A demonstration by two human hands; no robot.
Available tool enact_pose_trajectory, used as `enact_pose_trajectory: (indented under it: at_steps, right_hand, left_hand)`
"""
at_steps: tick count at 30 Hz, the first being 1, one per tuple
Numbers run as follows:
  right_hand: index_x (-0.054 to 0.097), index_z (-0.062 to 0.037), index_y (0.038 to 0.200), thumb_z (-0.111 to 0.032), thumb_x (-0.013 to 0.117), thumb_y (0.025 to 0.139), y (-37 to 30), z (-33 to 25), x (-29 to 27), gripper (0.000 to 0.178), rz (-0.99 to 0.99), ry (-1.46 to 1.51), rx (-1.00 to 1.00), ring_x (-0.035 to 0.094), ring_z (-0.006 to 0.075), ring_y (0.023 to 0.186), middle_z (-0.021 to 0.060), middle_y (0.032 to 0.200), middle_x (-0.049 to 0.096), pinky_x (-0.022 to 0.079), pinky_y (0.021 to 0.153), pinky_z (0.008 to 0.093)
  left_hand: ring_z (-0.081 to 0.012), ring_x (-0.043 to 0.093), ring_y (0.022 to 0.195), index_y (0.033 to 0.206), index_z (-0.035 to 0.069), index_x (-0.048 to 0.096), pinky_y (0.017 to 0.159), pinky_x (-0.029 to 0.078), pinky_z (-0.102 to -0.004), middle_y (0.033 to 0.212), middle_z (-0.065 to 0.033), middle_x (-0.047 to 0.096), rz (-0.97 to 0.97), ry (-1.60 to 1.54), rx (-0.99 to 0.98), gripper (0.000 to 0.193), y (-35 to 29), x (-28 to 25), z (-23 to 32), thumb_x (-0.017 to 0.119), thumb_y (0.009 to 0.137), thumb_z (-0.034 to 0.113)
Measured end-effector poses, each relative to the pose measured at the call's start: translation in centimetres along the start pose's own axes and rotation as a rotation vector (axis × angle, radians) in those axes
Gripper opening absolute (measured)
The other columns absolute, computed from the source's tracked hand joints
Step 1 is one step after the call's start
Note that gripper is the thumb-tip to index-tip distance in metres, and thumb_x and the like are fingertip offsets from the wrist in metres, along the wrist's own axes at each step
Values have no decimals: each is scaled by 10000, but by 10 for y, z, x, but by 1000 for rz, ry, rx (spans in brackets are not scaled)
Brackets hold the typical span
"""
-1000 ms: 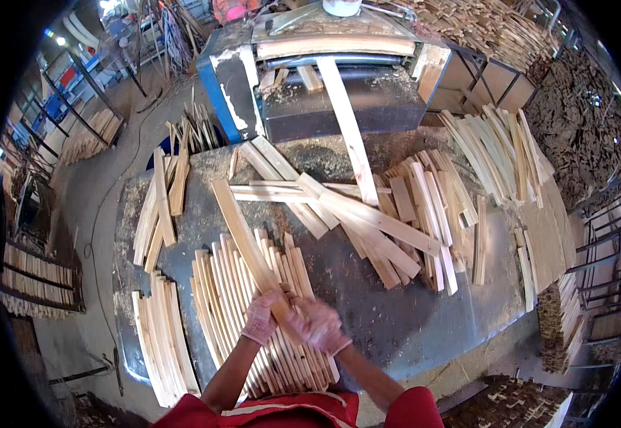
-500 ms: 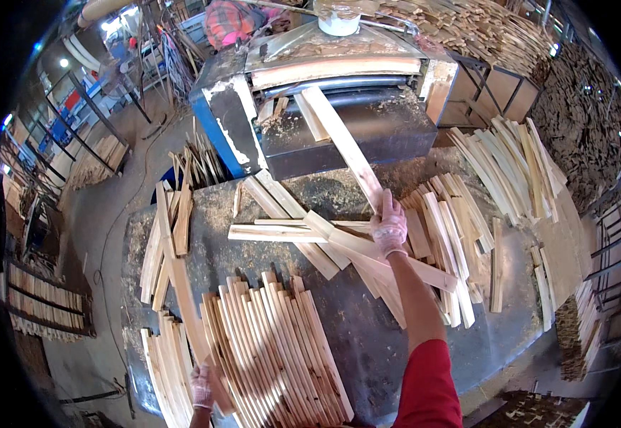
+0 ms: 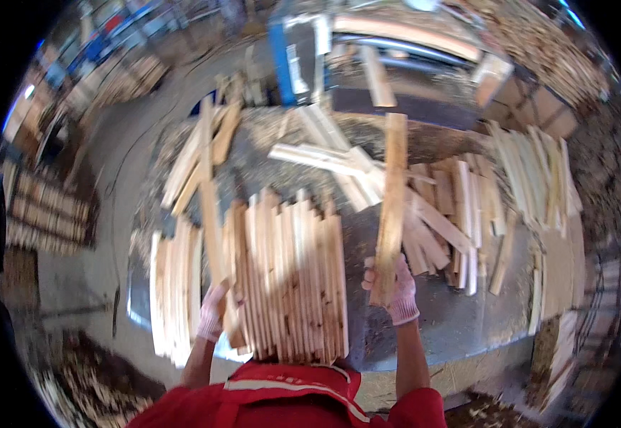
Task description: The person stacks small wooden planks on a workbench in a workshop. They pick up planks from a pile, align them, and place them into a neat stack, occasionally adjusting the stack to keep it organized.
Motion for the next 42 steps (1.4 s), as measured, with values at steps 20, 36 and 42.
enact_pose_trajectory:
  at_steps: [20, 36, 42]
  right_hand:
    - [420, -64, 1496, -251, 575, 1026, -45, 181, 43, 529, 107, -885, 49, 610, 98, 737, 40, 1011, 656, 531, 667, 277]
    - [211, -29, 1566, -306, 599, 959, -38, 238, 110, 772, -423, -1935, -58, 450, 405, 1360, 277, 1490, 406, 438, 1063, 418]
    - [379, -36, 1512, -336, 670, 925, 20, 175, 123, 721, -252, -1884, -481, 459, 404, 1360, 264, 1512, 395, 458, 1063, 421]
  left_hand:
    - [-181, 624, 1016, 1323, -18, 506, 924, 490, -303, 1128, -73, 670, 121, -122, -183, 528, 28, 33, -83, 739, 872, 126]
    - [-147, 612, 781, 1574, 160, 237, 637, 543, -295, 951, -55, 639, 100, -143, 40, 874, 12, 68, -54, 690, 852, -32]
    - [-128, 605, 763, 1330, 56, 556, 628, 507, -318, 952, -48, 688, 299, 601, 260, 469, 0, -37, 27, 703, 914, 218]
Point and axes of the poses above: each hand's wrist, its own y-axis towards the middle knuckle, its own x-axis out of the palm, z = x × y, the point moved 3 cm from there along y, towards the middle knuckle
